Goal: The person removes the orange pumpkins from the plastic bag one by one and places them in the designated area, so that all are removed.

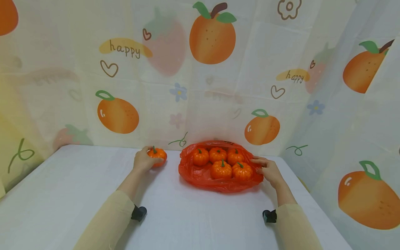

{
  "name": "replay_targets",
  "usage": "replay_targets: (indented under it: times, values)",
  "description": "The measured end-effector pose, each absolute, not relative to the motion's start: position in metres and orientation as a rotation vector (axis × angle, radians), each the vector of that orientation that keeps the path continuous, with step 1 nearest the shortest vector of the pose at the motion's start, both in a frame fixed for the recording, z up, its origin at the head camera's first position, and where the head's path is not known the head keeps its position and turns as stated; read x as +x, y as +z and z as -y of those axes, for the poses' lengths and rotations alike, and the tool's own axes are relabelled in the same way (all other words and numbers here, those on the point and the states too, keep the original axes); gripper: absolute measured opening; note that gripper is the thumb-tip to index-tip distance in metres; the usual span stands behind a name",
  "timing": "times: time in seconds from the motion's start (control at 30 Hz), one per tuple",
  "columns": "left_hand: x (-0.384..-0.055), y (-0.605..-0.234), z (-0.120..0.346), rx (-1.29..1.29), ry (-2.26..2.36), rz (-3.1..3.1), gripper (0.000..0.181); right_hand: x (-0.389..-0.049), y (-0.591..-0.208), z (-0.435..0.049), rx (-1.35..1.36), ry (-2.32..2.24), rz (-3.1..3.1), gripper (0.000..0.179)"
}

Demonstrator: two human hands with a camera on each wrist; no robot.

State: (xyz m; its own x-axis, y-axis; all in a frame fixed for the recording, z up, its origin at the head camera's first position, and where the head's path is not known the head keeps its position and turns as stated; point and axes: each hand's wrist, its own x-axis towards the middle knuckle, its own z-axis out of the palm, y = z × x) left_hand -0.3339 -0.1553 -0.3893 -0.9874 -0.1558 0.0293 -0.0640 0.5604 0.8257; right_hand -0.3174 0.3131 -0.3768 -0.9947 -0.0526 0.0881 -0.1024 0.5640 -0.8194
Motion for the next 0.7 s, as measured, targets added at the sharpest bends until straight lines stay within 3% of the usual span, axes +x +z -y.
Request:
replay_targets:
  times: [0.7]
  values:
    - [-0.3347,-0.3908,0.1542,0.174,-1.423,2.714,0.075,-0.3202,-0.3786,-0.3152,0.109,1.433,2.738,0.049]
